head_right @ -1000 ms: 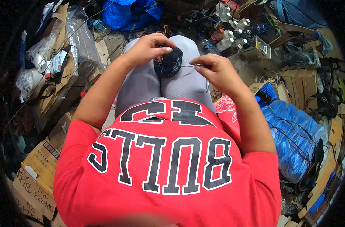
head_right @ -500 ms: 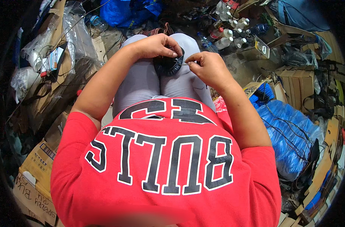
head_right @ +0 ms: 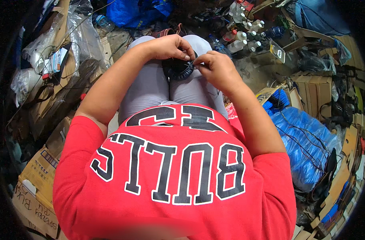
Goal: The person is sewing or stitching a black shoe component by hand.
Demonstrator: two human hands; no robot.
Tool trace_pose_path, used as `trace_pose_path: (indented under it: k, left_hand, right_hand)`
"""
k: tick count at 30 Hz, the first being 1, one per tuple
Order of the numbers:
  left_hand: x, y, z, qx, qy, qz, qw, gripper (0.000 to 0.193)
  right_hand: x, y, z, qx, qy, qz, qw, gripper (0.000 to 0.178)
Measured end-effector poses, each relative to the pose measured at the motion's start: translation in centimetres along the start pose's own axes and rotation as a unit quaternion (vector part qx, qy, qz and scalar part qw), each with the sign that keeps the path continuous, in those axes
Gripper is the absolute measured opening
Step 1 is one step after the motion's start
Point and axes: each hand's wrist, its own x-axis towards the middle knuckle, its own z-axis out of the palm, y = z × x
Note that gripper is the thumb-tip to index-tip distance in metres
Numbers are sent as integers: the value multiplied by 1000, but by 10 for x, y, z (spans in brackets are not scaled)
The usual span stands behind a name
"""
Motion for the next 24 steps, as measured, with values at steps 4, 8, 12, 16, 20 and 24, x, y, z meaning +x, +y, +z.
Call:
trace_pose_path:
  k: [4, 8, 12, 16, 20, 24]
  left_hand:
    - [1, 0, 5, 59, 15, 24, 998, 21]
    - [1, 2, 4, 109, 24, 57, 992, 23]
    - [6, -2, 4, 99, 22, 24, 995, 24]
    - [7, 6, 4, 90, 16, -56, 994, 22]
    - [-5, 11, 7, 197, 98, 43, 975, 22]
    - [-41, 8, 18, 181, 266, 70, 944, 24]
  right_hand:
    - [-4, 37, -3, 153, -87, 99, 979, 18]
    - [-4, 58, 2, 319, -140, 104, 931, 20]
    - [-2, 64, 9, 374, -141, 98, 911, 21]
    - [-1, 38, 21, 325, -73, 160, 929, 15]
    - [-6, 29, 20, 175, 20, 27, 984, 16]
    - [-17, 24, 16, 151, 40, 22, 988, 14]
